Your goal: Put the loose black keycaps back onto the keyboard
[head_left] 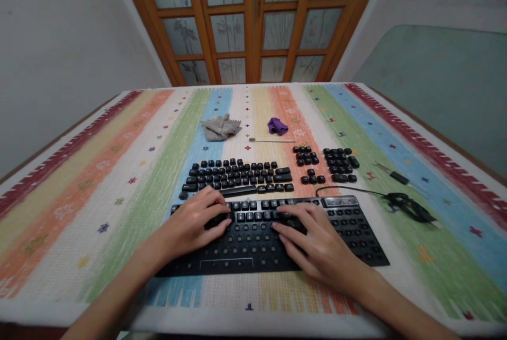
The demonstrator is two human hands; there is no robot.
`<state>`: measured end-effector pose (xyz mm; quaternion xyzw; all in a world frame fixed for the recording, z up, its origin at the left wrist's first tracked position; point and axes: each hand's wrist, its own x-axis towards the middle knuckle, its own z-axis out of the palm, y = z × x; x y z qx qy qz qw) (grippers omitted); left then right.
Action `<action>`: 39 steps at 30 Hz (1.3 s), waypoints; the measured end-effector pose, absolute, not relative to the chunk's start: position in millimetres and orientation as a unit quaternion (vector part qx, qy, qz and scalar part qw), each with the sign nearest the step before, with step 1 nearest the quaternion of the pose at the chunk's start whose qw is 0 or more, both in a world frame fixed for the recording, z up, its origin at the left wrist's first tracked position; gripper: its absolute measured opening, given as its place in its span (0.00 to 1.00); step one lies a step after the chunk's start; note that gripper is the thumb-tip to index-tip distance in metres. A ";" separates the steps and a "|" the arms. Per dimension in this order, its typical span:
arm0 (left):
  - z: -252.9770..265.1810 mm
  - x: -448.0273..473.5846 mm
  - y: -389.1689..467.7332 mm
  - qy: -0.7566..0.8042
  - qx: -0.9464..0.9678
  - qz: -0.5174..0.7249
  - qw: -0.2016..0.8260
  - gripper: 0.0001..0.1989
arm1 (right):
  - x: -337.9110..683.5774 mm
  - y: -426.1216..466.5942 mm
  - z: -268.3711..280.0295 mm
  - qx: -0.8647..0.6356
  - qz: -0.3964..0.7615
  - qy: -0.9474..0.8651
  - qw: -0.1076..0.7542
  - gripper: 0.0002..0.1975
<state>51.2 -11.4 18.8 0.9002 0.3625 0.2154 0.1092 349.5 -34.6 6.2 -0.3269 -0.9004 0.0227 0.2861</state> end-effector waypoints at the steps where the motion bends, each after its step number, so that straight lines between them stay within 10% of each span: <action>1: 16.7 52.4 -11.9 0.363 0.900 0.215 0.111 0.07 | 347.2 -34.0 6.9 -0.328 0.021 -0.901 0.283 0.13; 39: 35.8 48.2 92.9 0.426 0.887 0.170 0.059 0.13 | 283.7 -34.8 -3.9 -0.323 -0.008 -0.929 0.180 0.22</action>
